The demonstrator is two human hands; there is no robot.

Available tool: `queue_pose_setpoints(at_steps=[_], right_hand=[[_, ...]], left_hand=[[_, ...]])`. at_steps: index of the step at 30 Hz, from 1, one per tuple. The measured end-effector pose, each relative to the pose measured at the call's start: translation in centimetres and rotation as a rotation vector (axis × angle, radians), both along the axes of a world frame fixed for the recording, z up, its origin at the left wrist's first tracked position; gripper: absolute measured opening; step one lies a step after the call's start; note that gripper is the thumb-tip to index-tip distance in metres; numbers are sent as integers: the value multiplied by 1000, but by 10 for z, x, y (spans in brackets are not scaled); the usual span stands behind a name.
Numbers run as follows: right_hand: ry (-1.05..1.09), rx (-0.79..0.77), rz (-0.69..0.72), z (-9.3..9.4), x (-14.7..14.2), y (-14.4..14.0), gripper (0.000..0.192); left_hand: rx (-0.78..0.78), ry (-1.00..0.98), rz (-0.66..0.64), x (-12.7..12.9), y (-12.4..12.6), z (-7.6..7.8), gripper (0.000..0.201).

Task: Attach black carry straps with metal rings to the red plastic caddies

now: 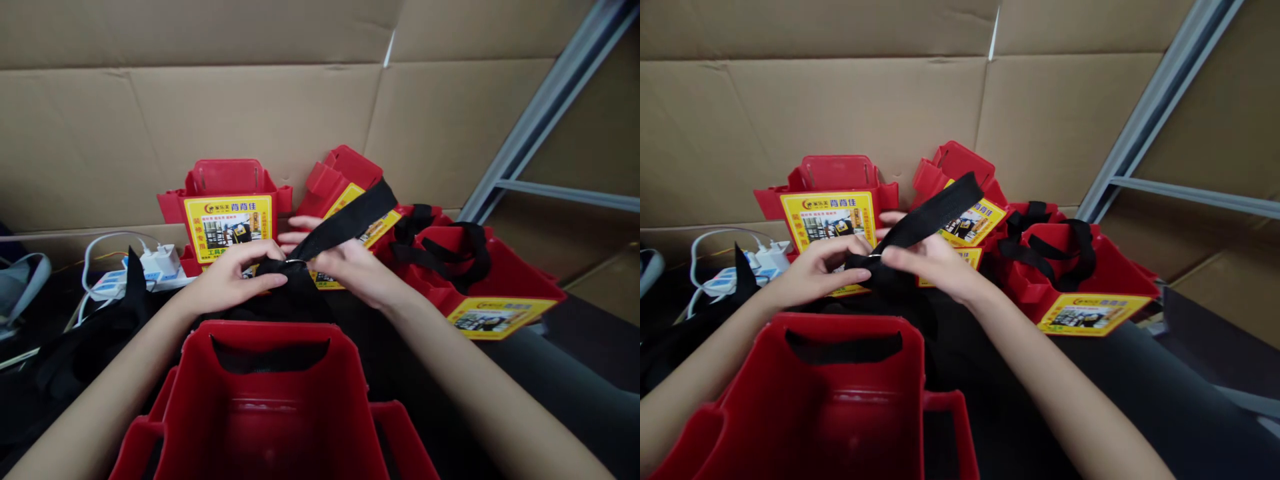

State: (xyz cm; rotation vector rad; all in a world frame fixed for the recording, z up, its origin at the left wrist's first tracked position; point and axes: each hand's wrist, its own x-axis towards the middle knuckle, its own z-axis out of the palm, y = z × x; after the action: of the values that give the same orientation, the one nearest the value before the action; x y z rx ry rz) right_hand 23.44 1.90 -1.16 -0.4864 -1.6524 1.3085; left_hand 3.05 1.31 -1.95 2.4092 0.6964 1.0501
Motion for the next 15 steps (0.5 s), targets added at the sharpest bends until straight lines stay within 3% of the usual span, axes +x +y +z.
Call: queue_pose_setpoints(at_steps=[2,7,10,15], right_hand=[[-123,9,34,-7,-3,1,37],[-119,-110,-207,-20,-10,7,20],[-50,-154,-250,-22,-15,7,20],[32,-317,-149,-21,-18,5,25]], left_hand=[[19,-29,50,0,4,-3,9],[42,-188,312,4,9,-5,22],[-83,-125,316,7,4,-2,24],[-207,-34,263,7,-1,2,28]])
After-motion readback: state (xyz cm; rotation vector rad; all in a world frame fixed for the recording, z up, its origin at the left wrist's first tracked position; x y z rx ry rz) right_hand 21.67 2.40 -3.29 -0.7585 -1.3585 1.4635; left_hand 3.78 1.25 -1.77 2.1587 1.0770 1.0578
